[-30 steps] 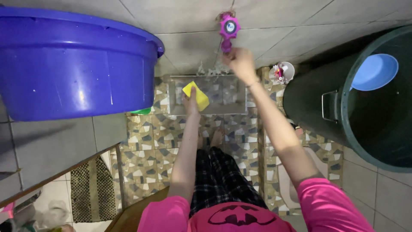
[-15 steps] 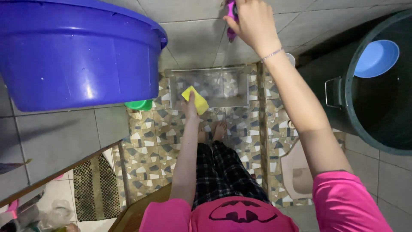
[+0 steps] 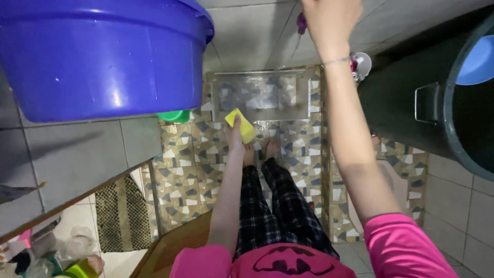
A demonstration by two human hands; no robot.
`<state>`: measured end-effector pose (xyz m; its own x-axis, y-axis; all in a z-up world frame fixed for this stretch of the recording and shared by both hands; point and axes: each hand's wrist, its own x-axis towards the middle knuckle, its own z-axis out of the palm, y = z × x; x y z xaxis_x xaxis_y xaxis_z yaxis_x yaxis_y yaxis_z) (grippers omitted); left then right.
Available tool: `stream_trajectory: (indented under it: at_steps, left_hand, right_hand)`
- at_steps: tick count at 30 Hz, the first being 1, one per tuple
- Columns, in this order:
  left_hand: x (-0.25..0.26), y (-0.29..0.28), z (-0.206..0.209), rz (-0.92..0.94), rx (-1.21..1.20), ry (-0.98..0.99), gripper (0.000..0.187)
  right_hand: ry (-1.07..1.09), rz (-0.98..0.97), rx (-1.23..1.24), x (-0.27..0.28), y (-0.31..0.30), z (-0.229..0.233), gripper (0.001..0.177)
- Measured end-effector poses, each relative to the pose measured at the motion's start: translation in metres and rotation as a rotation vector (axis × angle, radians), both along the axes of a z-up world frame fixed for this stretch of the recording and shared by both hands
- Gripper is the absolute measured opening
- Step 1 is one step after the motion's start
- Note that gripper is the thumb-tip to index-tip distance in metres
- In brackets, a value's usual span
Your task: Washing and scrubbing a plastic refrigerator drawer with a sponge and rinsing it with water.
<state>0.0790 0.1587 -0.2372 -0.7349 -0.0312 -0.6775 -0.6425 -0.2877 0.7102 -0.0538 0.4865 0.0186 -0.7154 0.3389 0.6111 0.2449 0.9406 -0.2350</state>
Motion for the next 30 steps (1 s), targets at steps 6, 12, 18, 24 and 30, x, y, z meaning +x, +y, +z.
stream_trajectory:
  at_steps: [6,12,18,24,30]
  left_hand:
    - [0.021,-0.01,-0.044,0.052,0.043,-0.011,0.056]
    - [0.037,0.016,-0.104,-0.075,0.014,0.025,0.058]
    - [0.07,0.03,-0.2,-0.735,-0.549,0.073,0.054]
    - [0.055,0.02,-0.312,-0.252,-0.288,-0.164,0.082]
    - [-0.014,-0.087,-0.442,-0.581,-1.498,0.239,0.107]
  right_hand:
    - [0.234,0.19,-1.322,0.091,-0.044,-0.135,0.057]
    - [-0.512,0.226,-1.696,0.195,-0.12,-0.344,0.058]
    - [-0.614,0.105,-2.152,0.227,-0.143,-0.404,0.068]
    - [-0.779,0.269,-1.649,0.223,-0.141,-0.516,0.071]
    - [-0.979,0.456,-0.755,0.207,-0.167,-0.603,0.064]
